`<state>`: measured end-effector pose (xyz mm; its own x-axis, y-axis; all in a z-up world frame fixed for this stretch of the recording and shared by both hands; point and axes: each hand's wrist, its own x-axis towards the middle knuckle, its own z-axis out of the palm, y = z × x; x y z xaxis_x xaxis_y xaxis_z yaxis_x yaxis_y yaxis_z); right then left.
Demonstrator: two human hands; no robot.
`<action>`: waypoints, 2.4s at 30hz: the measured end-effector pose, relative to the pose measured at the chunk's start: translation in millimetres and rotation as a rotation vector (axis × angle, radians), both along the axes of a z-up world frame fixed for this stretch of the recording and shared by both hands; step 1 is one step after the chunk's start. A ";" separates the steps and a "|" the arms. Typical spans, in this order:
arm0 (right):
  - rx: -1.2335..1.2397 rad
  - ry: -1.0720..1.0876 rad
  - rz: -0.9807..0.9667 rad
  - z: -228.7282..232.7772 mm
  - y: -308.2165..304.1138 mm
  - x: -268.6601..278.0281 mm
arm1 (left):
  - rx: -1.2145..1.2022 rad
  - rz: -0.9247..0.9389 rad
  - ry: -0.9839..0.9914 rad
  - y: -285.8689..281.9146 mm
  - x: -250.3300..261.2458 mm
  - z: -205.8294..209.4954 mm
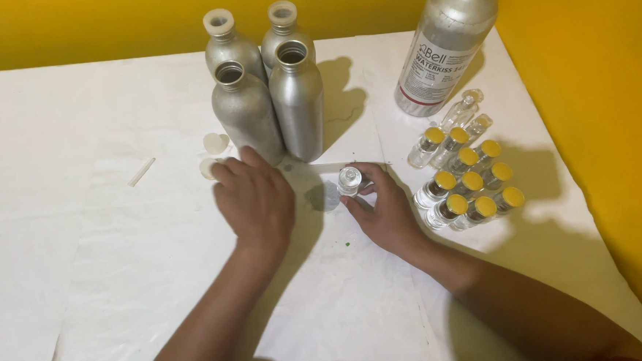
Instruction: Transferring fragrance oil from a large aluminum container into small glass vials using a syringe.
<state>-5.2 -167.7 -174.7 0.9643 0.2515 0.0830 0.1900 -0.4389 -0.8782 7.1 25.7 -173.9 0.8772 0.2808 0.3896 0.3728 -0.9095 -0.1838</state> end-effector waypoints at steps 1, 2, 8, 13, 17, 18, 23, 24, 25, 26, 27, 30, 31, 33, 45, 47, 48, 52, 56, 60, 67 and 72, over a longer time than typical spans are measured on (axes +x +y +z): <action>0.001 0.002 0.002 -1.6 1.0 0.6 | 0.001 0.002 0.002 -10.1 -5.7 0.0; 0.020 -0.023 0.000 -3.1 0.7 1.4 | -0.069 -0.123 0.078 -21.5 -11.0 -0.3; 0.078 0.012 -0.049 -9.7 -0.5 2.5 | -0.287 -0.780 -0.367 -49.6 -20.8 8.7; 0.176 0.045 -0.087 -17.8 -1.8 6.7 | -0.655 -0.868 -0.558 -47.3 -22.6 11.1; 0.136 -0.006 -0.107 -14.7 1.8 11.1 | -0.895 -0.823 -0.435 -45.7 -18.5 14.2; 0.116 -0.042 -0.117 -14.1 3.1 11.6 | -0.940 -0.811 -0.515 -47.0 -16.2 12.5; 0.128 -0.067 -0.145 -1.0 7.1 13.1 | -1.282 -0.658 -0.561 -44.8 -2.6 -1.8; 0.124 -0.111 -0.152 0.7 7.1 12.9 | -1.402 -0.575 -0.545 -45.5 -0.9 -4.9; 0.125 -0.108 -0.159 -4.8 6.2 13.5 | -1.403 -0.580 -0.537 -45.0 0.1 -4.6; 0.117 -0.145 -0.140 -9.7 5.3 15.1 | -1.381 -0.633 -0.622 -44.6 1.8 -4.0; 0.107 -0.182 -0.120 -14.5 4.8 16.3 | -1.356 -0.686 -0.707 -43.7 3.1 -3.3; 0.171 -0.210 -0.117 -21.3 3.0 18.4 | -1.178 -0.786 -0.824 -39.6 5.6 5.1; 0.174 -0.211 -0.118 -22.8 3.1 18.6 | -1.175 -0.788 -0.823 -38.8 4.9 5.1; 0.241 -0.209 -0.117 -25.1 3.4 18.8 | -1.065 -0.867 -0.873 -37.1 3.9 6.1; 0.080 -0.241 -0.053 -15.0 1.7 14.5 | -0.861 -1.017 -0.845 -35.1 7.2 2.9; 0.080 -0.255 -0.044 -18.2 0.3 15.4 | -0.846 -1.019 -0.827 -35.6 8.9 1.9; 0.080 -0.269 -0.032 -19.6 0.1 15.9 | -0.831 -1.019 -0.810 -35.3 9.5 1.7; 0.017 -0.286 -0.028 -11.4 4.2 12.2 | -0.780 -1.034 -0.789 -35.4 16.6 5.0; -0.104 -0.241 0.009 -2.5 5.4 8.1 | -0.688 -1.028 -0.771 -33.2 21.2 5.0; -0.167 -0.194 0.024 -0.4 6.0 6.4 | -0.614 -1.034 -0.742 -32.9 23.7 3.9; -0.220 -0.177 0.013 -9.8 4.5 9.5 | -0.655 -1.042 -0.686 -34.0 20.5 9.6; -0.249 -0.151 0.025 -22.7 0.8 13.7 | -0.644 -1.077 -0.630 -35.6 29.1 7.8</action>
